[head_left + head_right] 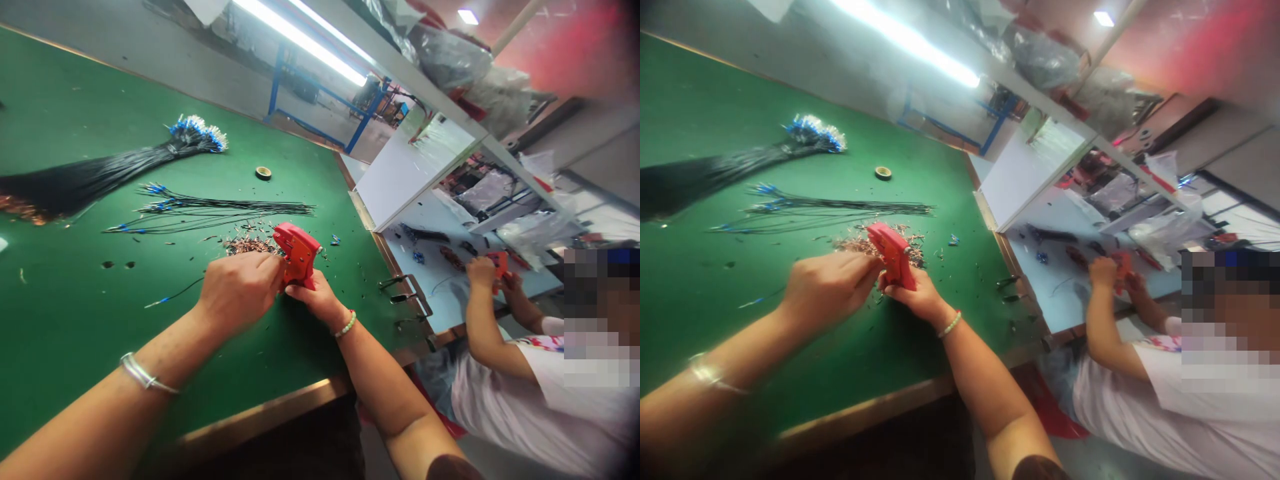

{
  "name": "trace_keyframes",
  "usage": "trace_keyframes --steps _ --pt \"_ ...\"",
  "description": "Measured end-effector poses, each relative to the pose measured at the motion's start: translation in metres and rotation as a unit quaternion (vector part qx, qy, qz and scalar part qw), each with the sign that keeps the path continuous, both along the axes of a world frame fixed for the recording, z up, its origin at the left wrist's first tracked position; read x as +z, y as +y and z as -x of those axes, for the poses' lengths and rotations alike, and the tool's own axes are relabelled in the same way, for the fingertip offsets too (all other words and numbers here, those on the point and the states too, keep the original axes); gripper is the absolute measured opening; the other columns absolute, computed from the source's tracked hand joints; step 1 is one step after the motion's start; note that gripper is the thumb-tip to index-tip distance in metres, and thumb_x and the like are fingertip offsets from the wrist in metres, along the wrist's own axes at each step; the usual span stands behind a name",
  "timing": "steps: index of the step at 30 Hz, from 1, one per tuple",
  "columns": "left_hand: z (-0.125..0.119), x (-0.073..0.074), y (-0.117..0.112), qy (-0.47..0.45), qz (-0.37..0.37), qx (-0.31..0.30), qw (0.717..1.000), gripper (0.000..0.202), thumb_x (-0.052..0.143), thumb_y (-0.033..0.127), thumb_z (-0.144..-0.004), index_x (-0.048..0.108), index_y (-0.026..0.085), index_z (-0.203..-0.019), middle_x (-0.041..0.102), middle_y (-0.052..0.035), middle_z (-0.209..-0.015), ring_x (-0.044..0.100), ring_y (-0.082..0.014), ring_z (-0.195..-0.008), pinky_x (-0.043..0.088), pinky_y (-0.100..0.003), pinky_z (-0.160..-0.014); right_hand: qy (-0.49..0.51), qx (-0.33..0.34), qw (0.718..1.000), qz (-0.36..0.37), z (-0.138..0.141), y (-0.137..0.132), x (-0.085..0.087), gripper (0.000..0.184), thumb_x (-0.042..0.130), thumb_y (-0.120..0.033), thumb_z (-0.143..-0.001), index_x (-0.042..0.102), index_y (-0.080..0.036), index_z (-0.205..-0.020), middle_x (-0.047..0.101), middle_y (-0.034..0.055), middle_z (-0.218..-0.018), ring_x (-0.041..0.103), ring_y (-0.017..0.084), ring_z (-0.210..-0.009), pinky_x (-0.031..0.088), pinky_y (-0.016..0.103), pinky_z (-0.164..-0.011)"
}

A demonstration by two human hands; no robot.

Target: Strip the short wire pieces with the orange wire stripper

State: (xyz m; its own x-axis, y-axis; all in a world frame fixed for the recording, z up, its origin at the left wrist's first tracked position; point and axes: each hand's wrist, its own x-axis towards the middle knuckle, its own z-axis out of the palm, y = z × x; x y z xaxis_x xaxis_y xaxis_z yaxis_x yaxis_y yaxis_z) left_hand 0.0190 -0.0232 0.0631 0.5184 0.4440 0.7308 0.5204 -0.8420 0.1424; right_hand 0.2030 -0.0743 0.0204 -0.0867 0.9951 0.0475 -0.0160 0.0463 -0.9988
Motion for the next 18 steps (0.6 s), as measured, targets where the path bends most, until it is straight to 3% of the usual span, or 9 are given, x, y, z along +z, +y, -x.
trace_keyframes --steps 5,10,18 --pt "0.0 0.0 -0.001 0.019 0.005 0.0 1.0 0.024 0.053 0.022 -0.092 0.065 0.02 -0.07 0.063 -0.0017 -0.062 0.055 -0.0137 -0.053 0.028 -0.03 -0.05 -0.059 -0.066 0.996 -0.012 0.005 -0.002 0.003 0.028 0.075 -0.042 -0.076 0.061 -0.018 -0.076 0.058 -0.0004 -0.068 0.054 0.014 -0.062 0.05 0.03 -0.067" --pt "-0.001 -0.002 0.0 -0.01 -0.021 -0.003 1.0 0.024 0.053 0.021 -0.093 0.066 0.02 -0.072 0.065 -0.0013 -0.061 0.055 -0.0142 -0.051 0.029 -0.029 -0.048 -0.103 -0.089 0.99 -0.042 0.009 -0.004 0.005 0.03 0.071 -0.046 -0.08 0.063 -0.018 -0.075 0.055 -0.0011 -0.064 0.049 0.012 -0.058 0.046 0.028 -0.06" --pt "-0.003 -0.007 0.003 -0.019 -0.02 0.012 1.0 0.029 0.05 0.027 -0.098 0.069 0.02 -0.078 0.074 -0.0034 -0.071 0.062 -0.0163 -0.055 0.033 -0.03 -0.049 -0.074 -0.129 0.989 -0.019 0.014 -0.005 0.0 0.041 0.076 -0.056 -0.08 0.059 -0.018 -0.076 0.049 -0.0046 -0.057 0.043 0.009 -0.05 0.038 0.024 -0.049"
